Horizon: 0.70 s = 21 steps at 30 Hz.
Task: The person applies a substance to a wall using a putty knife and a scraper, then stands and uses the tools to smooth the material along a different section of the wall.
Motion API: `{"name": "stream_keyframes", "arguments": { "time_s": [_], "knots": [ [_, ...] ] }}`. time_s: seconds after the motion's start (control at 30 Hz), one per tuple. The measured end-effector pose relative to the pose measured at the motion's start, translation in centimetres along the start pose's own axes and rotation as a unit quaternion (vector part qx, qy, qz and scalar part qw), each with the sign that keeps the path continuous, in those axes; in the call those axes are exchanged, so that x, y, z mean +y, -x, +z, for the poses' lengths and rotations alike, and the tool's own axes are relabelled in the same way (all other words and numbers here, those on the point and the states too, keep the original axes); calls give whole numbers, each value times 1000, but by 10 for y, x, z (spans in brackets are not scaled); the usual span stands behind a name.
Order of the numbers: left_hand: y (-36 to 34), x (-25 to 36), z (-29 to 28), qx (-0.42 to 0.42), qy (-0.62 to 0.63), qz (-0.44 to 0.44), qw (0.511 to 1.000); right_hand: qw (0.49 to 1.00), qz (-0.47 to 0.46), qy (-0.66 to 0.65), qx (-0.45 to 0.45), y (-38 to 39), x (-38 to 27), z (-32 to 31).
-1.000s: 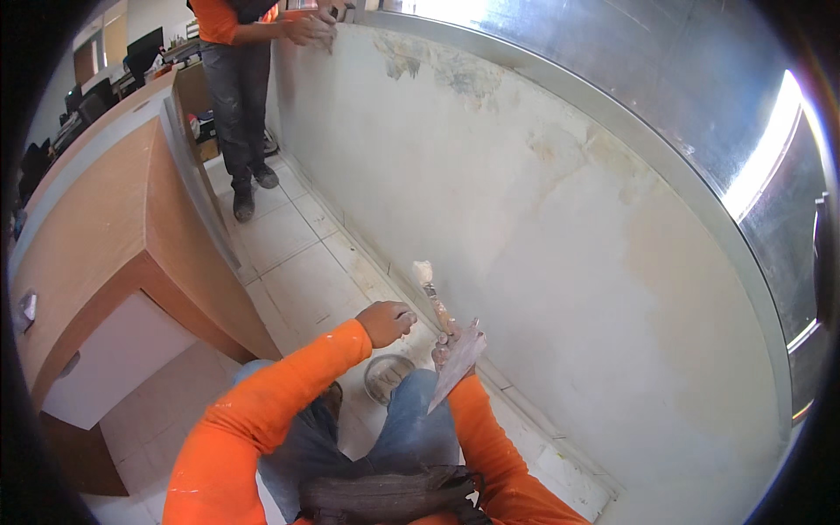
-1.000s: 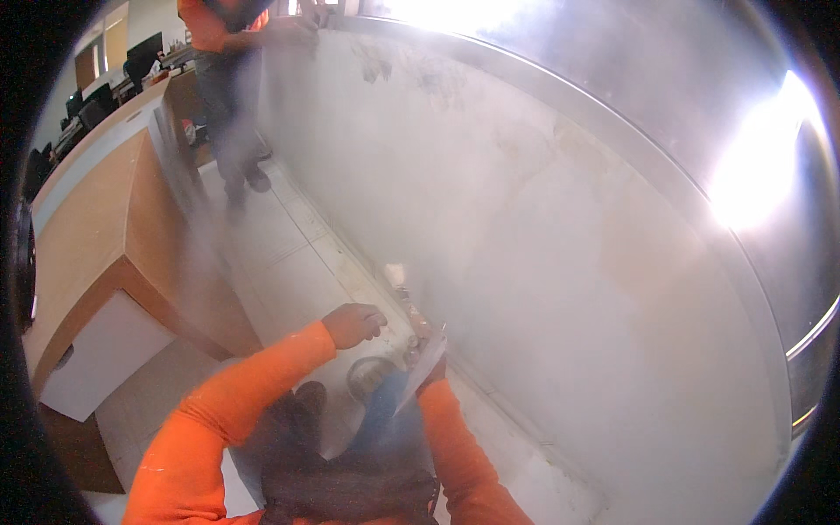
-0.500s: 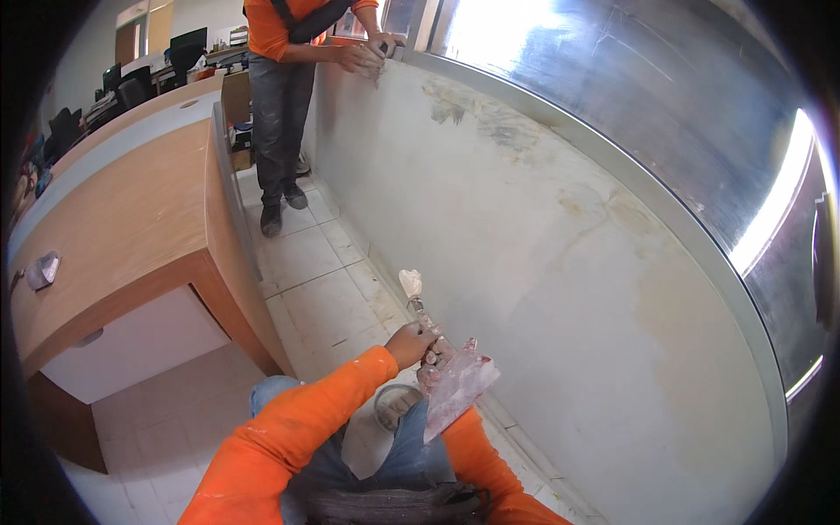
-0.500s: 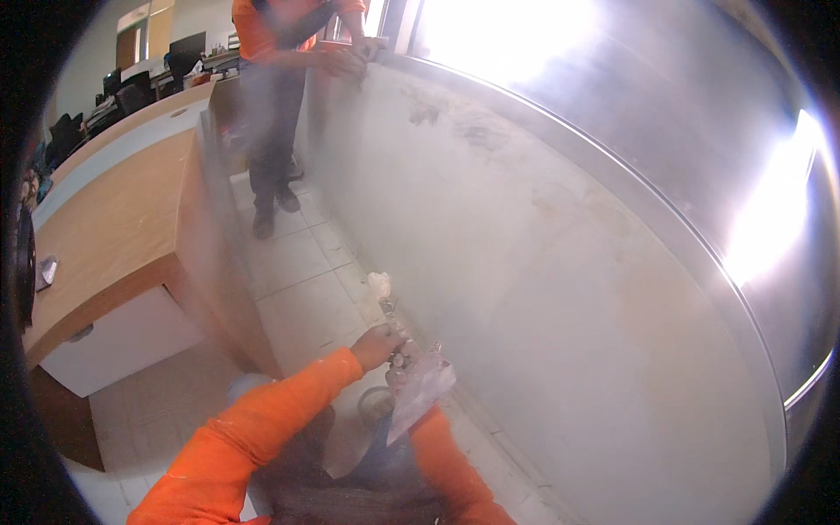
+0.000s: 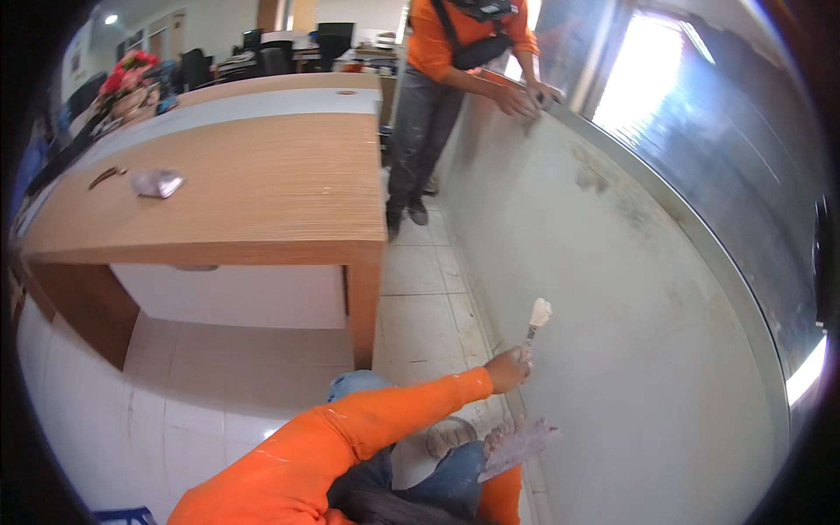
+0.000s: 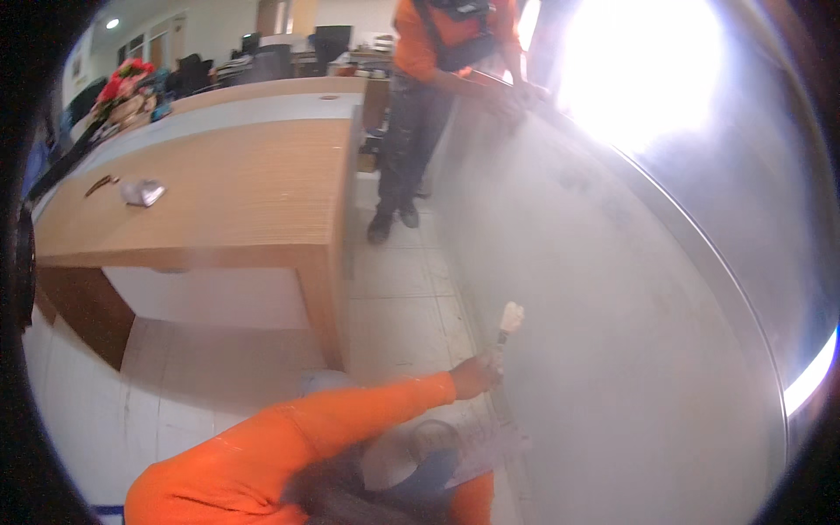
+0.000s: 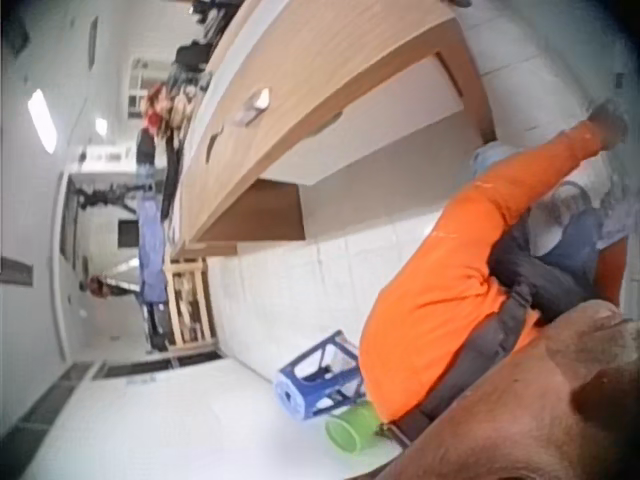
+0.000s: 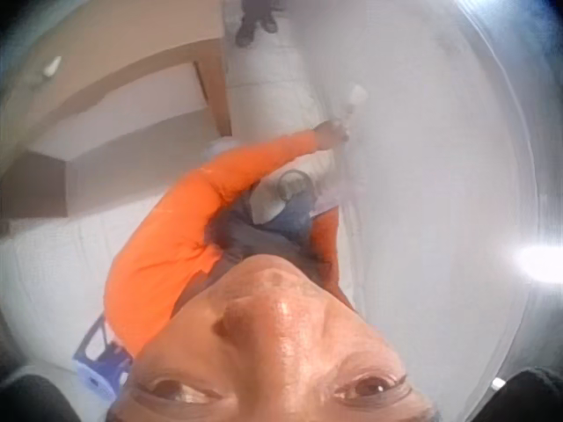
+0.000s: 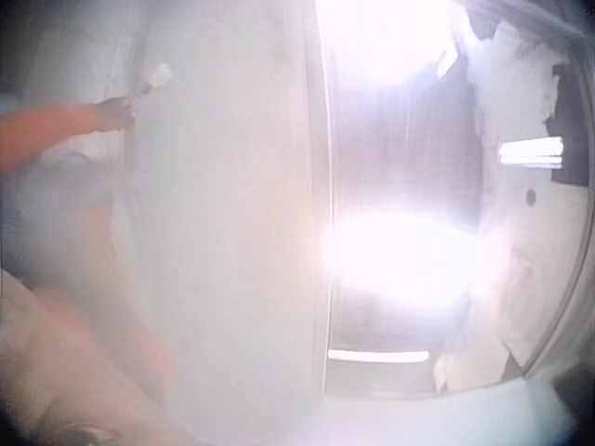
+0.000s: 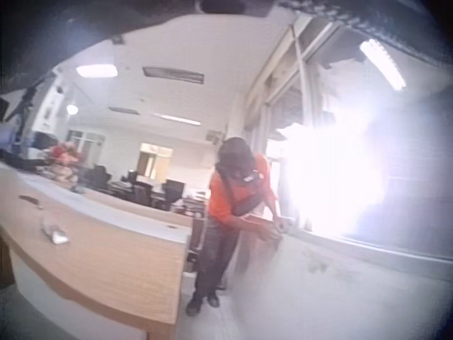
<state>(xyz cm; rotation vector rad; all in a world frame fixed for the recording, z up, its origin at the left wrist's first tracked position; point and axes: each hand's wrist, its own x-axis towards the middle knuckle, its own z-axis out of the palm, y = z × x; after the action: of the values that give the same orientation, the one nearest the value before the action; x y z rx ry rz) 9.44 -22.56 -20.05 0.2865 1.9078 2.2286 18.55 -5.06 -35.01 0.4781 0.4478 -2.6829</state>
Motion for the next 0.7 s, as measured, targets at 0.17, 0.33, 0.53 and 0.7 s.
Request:
{"name": "stream_keyframes", "arguments": {
  "time_s": [0.17,0.33,0.53,0.7],
  "knots": [
    [4,16,-7,28,-57,-1,998,974,-46,132,-180,-12,1,-18],
    [16,26,-12,52,-123,36,990,535,-479,691,84,-6,9,53],
    [27,39,-5,-20,-97,-80,992,287,-567,756,159,-6,-5,83],
    [18,18,-10,-43,-84,-44,995,204,-597,753,187,-9,-8,95]
  ]
}}
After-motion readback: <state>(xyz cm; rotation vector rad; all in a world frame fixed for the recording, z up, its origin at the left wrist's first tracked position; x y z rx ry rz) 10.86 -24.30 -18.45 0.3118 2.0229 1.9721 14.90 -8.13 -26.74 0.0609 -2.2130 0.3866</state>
